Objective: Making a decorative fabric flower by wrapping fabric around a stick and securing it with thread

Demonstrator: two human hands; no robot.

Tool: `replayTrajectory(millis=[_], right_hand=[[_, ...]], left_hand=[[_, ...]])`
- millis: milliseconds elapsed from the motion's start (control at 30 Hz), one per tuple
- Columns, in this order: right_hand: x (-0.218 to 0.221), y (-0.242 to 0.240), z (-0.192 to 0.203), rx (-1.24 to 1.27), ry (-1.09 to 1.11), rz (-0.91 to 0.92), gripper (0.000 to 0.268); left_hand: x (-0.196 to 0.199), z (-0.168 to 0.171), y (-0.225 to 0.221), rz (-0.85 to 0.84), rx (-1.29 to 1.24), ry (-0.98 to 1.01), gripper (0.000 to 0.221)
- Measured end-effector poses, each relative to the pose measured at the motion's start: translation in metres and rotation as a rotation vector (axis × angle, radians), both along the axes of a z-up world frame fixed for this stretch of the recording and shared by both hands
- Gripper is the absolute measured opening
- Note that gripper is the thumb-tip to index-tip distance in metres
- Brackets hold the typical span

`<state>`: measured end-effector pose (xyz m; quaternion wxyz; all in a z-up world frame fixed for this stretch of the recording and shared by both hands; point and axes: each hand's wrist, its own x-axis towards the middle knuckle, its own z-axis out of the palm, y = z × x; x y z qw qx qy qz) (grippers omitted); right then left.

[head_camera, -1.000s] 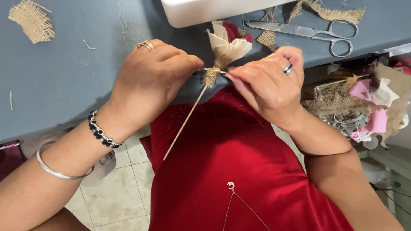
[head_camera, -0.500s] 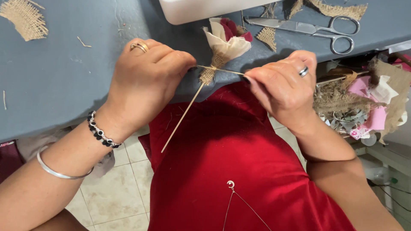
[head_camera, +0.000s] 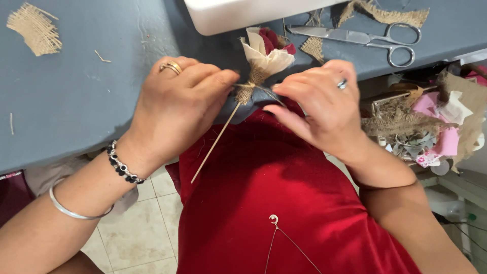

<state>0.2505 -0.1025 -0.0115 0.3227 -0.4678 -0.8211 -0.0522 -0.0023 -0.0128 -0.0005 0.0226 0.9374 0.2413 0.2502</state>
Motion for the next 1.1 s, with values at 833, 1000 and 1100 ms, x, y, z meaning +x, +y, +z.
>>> replayTrajectory(millis=[833, 1000, 1100], right_hand=[[-0.012, 0.012, -0.002, 0.052, -0.116, -0.056, 0.014], [-0.008, 0.010, -0.007, 0.054, -0.106, -0.072, 0.011], [-0.011, 0.005, -0.003, -0.037, 0.006, -0.017, 0.002]], left_hand=[[0.009, -0.015, 0.007, -0.020, -0.276, -0.162, 0.015], [0.004, -0.005, -0.002, 0.028, -0.306, -0.079, 0.019], [0.004, 0.002, -0.016, -0.001, -0.282, -0.085, 0.029]])
